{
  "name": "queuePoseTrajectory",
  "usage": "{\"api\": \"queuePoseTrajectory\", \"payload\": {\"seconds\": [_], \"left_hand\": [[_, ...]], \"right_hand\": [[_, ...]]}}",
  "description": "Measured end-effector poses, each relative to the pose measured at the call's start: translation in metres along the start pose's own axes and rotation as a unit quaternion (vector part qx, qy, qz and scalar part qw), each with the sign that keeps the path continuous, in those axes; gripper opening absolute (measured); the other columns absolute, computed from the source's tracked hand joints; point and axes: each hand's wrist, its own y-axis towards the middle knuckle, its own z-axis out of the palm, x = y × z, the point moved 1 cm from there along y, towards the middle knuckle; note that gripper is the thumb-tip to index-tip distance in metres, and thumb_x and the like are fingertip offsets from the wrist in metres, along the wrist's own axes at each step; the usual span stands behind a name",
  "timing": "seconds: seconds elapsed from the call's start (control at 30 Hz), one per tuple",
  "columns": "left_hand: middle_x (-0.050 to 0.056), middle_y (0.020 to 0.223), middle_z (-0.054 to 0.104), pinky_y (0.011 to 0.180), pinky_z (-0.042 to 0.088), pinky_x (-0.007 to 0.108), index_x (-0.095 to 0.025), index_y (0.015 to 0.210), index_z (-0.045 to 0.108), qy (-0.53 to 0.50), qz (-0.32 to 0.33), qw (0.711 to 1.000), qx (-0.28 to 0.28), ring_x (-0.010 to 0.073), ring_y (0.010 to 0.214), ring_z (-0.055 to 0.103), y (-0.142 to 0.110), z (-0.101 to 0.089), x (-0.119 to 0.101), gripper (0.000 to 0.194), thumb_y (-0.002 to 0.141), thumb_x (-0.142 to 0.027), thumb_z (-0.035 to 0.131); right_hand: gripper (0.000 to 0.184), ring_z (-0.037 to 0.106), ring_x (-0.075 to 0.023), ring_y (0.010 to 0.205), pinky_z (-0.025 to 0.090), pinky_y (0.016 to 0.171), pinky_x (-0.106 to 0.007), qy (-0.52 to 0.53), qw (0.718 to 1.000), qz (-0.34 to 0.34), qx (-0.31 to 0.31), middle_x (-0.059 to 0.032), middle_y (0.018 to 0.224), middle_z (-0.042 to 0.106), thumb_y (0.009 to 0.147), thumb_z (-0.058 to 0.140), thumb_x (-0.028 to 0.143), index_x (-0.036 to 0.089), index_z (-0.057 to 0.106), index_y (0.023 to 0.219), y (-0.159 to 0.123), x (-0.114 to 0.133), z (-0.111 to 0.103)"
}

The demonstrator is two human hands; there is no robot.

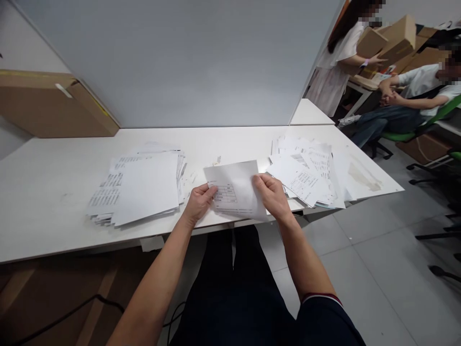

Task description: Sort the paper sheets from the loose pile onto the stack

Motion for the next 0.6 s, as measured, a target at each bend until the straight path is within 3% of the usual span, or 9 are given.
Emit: {"api": "queuePoseTrajectory", "payload": {"seconds": [0.07,0.13,0.2,0.23,0.33,0.43,0.6], "left_hand": [[0.006,0.084,0.07,0.086,0.048,0.037,-0.015,0.085,0.068,-0.049,0.005,0.998,-0.036,0.0231,0.091,0.063,0.002,-0.003,-0.002,0.026,0.066,-0.031,0.072],[0.005,0.084,0.07,0.086,0.048,0.035,-0.016,0.084,0.068,-0.096,0.022,0.991,-0.092,0.0208,0.09,0.063,0.004,-0.007,-0.004,0.023,0.065,-0.028,0.072],[0.004,0.083,0.07,0.087,0.047,0.034,-0.015,0.08,0.067,-0.122,0.031,0.981,-0.148,0.0195,0.09,0.063,0.007,-0.011,-0.005,0.02,0.064,-0.026,0.073],[0.003,0.081,0.07,0.087,0.047,0.034,-0.015,0.077,0.066,-0.128,0.033,0.977,-0.17,0.0192,0.09,0.063,0.009,-0.013,-0.005,0.019,0.063,-0.025,0.073],[0.003,0.078,0.069,0.086,0.047,0.034,-0.014,0.074,0.064,-0.129,0.032,0.97,-0.202,0.0194,0.089,0.064,0.011,-0.015,-0.005,0.019,0.062,-0.025,0.073],[0.004,0.077,0.069,0.086,0.047,0.034,-0.014,0.076,0.064,-0.121,0.031,0.972,-0.201,0.02,0.09,0.063,0.01,-0.015,-0.004,0.021,0.062,-0.026,0.072],[0.004,0.08,0.069,0.088,0.046,0.035,-0.014,0.079,0.064,-0.12,0.029,0.972,-0.199,0.0205,0.094,0.063,0.009,-0.015,-0.004,0.022,0.062,-0.026,0.072]], "right_hand": [[0.043,0.054,-0.014,0.058,0.042,0.051,-0.025,-0.027,1.0,-0.005,-0.01,-0.0032,0.067,0.059,0.084,0.039,0.054,0.017,0.061,0.08,0.009,-0.011,-0.005],[0.042,0.058,-0.0173,0.072,0.046,0.063,-0.03,-0.112,0.989,-0.025,-0.098,-0.0068,0.08,0.063,0.085,0.037,0.051,0.017,0.061,0.09,0.024,-0.024,-0.018],[0.039,0.057,-0.0216,0.09,0.044,0.077,-0.035,-0.235,0.951,-0.031,-0.199,-0.0115,0.098,0.062,0.085,0.041,0.046,0.016,0.06,0.1,0.041,-0.04,-0.034],[0.039,0.054,-0.0241,0.099,0.042,0.083,-0.038,-0.294,0.931,-0.02,-0.217,-0.0142,0.106,0.06,0.083,0.044,0.043,0.014,0.058,0.106,0.048,-0.047,-0.04],[0.054,0.042,-0.0309,0.114,0.036,0.089,-0.041,-0.413,0.895,0.032,-0.163,-0.0205,0.123,0.05,0.077,0.053,0.042,0.009,0.049,0.12,0.065,-0.067,-0.044],[0.062,0.042,-0.0327,0.113,0.035,0.088,-0.04,-0.463,0.877,0.066,-0.109,-0.0218,0.121,0.052,0.076,0.054,0.043,0.006,0.045,0.125,0.069,-0.078,-0.036],[0.041,0.053,-0.0284,0.099,0.037,0.082,-0.035,-0.498,0.859,0.052,-0.103,-0.0207,0.103,0.062,0.085,0.041,0.034,0.006,0.06,0.105,0.068,-0.081,-0.029]]}}
